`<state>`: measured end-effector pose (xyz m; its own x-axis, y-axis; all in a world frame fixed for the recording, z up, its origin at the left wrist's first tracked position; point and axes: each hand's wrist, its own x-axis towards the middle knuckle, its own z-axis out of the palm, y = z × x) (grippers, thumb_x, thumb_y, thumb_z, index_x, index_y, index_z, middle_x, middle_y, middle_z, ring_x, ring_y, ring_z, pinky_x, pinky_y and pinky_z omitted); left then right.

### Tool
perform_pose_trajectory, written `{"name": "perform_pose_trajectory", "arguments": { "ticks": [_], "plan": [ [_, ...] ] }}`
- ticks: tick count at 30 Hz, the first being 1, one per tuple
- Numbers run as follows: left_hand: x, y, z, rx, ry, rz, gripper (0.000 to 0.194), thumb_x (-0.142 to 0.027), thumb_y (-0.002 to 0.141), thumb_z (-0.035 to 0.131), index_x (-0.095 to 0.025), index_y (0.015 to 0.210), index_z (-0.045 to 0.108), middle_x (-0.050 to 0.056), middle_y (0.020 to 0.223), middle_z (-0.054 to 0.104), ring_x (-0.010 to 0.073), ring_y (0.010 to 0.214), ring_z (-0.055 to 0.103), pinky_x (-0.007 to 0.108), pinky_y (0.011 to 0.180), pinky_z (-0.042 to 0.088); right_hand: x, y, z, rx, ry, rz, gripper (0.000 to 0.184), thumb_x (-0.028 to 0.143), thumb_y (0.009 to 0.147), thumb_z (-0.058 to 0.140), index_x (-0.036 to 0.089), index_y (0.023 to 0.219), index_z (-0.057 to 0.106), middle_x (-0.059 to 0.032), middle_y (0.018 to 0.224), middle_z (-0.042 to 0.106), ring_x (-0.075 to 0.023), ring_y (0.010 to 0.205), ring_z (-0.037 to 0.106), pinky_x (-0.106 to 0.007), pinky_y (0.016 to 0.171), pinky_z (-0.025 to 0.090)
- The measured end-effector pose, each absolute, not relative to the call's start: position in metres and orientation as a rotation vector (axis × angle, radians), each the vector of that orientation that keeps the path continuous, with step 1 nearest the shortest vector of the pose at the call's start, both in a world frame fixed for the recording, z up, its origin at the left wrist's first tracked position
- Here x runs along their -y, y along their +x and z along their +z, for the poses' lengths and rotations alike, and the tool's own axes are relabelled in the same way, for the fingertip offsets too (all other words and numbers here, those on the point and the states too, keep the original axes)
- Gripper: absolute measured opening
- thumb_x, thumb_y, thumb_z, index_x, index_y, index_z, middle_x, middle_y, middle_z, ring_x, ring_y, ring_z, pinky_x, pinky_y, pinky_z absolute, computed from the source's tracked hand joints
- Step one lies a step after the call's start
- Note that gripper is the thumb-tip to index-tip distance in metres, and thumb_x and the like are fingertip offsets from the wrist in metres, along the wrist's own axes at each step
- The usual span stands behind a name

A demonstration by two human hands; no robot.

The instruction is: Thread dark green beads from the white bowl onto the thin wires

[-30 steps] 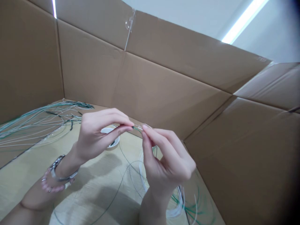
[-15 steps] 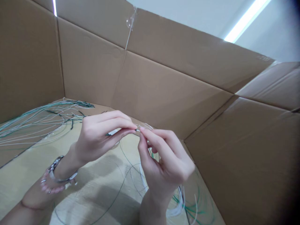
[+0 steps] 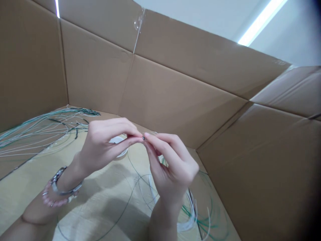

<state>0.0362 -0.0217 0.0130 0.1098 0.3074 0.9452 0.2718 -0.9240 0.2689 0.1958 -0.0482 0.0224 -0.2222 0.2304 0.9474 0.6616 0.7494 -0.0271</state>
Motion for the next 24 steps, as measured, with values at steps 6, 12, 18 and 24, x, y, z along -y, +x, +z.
{"name": "perform_pose_trajectory", "arguments": {
  "ticks": [6,12,18,24],
  "plan": [
    [0.023,0.032,0.018,-0.626,2.184,1.753,0.011,-0.01,0.077,0.066,-0.02,0.075,0.069,-0.002,0.071,0.071,0.01,0.064,0.063,0.018,0.06,0.047,0.036,0.196,0.018,1.774,-0.602,-0.529,0.019,0.006,0.077,0.066,0.019,0.091,0.065,-0.0014,0.082,0.064,-0.0081,0.066,0.058,-0.019,0.053,0.05],
    [0.027,0.032,0.024,-0.887,2.19,1.713,0.011,-0.02,0.081,0.063,-0.018,0.07,0.065,-0.002,0.067,0.068,0.0089,0.059,0.06,0.02,0.058,0.046,0.033,0.194,0.018,1.778,-0.635,-0.522,0.015,0.008,0.074,0.066,0.019,0.083,0.062,-0.0023,0.089,0.065,-0.0079,0.064,0.055,-0.02,0.052,0.047],
    [0.003,0.019,0.019,-1.137,2.105,1.959,0.011,-0.02,0.08,0.06,-0.018,0.069,0.063,-0.002,0.068,0.067,0.01,0.062,0.06,0.022,0.062,0.049,0.037,0.212,0.026,2.001,-1.114,-0.129,0.006,0.015,0.079,0.056,0.02,0.074,0.056,0.001,0.079,0.06,-0.0098,0.065,0.053,-0.025,0.06,0.045],
    [-0.007,0.009,0.02,-1.179,2.188,1.877,0.009,-0.018,0.08,0.061,-0.017,0.071,0.063,-0.002,0.07,0.067,0.0091,0.064,0.059,0.02,0.064,0.047,0.033,0.224,0.025,2.156,-1.356,0.133,0.017,0.033,0.08,0.062,0.023,0.094,0.059,-0.001,0.092,0.065,-0.0174,0.086,0.06,-0.035,0.08,0.047]
  ]
}}
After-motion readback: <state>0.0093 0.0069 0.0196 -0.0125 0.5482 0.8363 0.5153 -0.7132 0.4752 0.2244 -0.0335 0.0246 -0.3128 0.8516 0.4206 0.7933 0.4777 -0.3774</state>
